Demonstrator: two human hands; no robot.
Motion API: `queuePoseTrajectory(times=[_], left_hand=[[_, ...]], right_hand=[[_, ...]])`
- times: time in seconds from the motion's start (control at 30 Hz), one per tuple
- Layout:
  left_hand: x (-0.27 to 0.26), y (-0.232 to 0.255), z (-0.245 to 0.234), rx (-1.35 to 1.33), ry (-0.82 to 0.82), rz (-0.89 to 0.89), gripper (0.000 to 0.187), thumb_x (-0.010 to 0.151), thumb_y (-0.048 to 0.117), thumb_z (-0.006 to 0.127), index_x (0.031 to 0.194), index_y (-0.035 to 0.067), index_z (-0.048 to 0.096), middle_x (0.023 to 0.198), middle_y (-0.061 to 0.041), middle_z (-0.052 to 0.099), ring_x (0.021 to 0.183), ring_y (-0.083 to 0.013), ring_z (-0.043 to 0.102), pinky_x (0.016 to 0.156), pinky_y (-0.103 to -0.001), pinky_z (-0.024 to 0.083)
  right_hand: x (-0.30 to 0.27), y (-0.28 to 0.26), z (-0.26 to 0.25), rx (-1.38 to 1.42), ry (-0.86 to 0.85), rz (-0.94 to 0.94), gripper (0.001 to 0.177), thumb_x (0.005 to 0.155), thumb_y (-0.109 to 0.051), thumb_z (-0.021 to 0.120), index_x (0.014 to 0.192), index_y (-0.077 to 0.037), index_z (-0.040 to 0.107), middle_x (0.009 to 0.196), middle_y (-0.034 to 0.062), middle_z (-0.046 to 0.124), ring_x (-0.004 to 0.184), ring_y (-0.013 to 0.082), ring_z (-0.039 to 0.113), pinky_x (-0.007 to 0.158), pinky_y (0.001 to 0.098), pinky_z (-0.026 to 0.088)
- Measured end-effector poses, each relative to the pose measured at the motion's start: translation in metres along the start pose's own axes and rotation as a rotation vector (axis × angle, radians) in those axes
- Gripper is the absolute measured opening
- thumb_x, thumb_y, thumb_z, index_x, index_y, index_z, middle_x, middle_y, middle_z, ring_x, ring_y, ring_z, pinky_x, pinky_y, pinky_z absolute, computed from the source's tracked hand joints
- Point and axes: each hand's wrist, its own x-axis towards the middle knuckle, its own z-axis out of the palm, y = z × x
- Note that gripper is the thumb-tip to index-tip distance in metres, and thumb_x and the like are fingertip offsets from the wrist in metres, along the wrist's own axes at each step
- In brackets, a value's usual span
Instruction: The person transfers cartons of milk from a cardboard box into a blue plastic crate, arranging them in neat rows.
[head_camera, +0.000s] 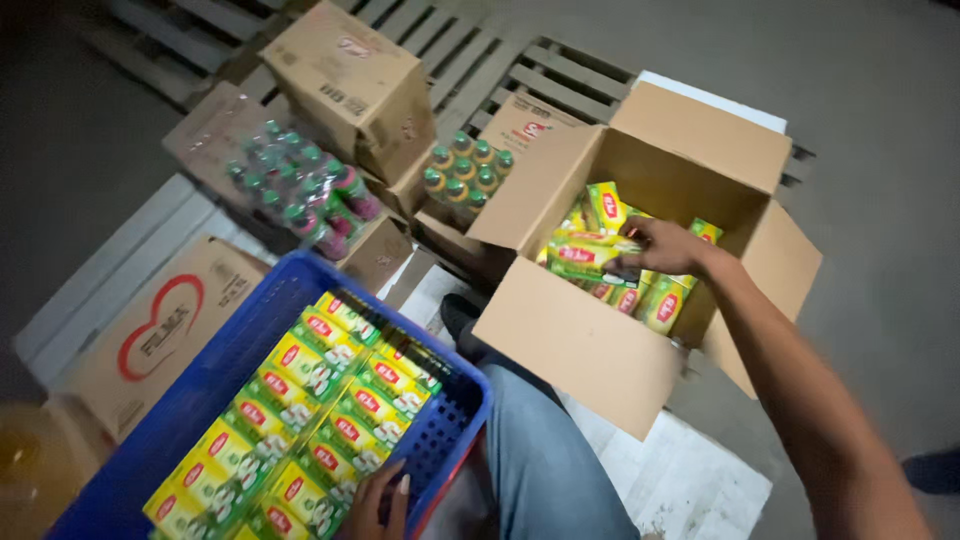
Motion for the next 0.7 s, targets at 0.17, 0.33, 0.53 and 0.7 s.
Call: queuePoseTrajectory(times=[0.17,0.33,0.53,0.7], left_hand=[[-0.008,0.02,-0.033,-0.214,-0.015,-0.076,0.031,0.096,0.03,0.075,0.125,0.026,0.085,0.119,0.0,0.083,0.081,-0.012,0.086,0.06,-0.025,0.065],[-0.02,0.041,-0.067,-0.277,0.076,-0.178,0.029,0.099,0.028,0.074,0.124,0.021,0.085,0.119,0.001,0.083,0.092,-0.0134,0.081,0.074,-0.026,0.063],[-0.022,0.073,-0.112,-0.321,0.183,-0.239,0.028,0.103,0.027,0.068,0.123,0.014,0.083,0.122,-0.002,0.086,0.115,-0.0178,0.079,0.102,-0.031,0.059],[-0.015,0.09,-0.135,-0.508,0.262,-0.393,0.033,0.105,0.031,0.069,0.131,0.013,0.079,0.125,-0.002,0.081,0.11,-0.0127,0.077,0.096,-0.027,0.06]], right_hand=[[-0.06,-0.084,-0.016,0.266,0.132,-0.085,0.04,0.095,-0.049,0.073,0.113,-0.014,0.072,0.098,0.0046,0.074,0.085,0.0189,0.062,0.075,0.0359,0.042],[-0.056,-0.145,0.018,0.403,0.092,-0.273,0.036,0.104,-0.034,0.06,0.13,-0.012,0.069,0.115,0.0037,0.072,0.099,0.0165,0.062,0.09,0.0342,0.049],[-0.037,-0.235,0.13,0.673,-0.06,-0.501,0.032,0.106,-0.026,0.058,0.134,-0.01,0.065,0.11,0.0034,0.066,0.096,0.0138,0.058,0.087,0.0323,0.048],[-0.05,-0.313,0.251,0.828,-0.311,-0.52,0.034,0.099,-0.022,0.076,0.129,-0.009,0.067,0.115,0.0037,0.074,0.102,0.013,0.067,0.091,0.0294,0.054]])
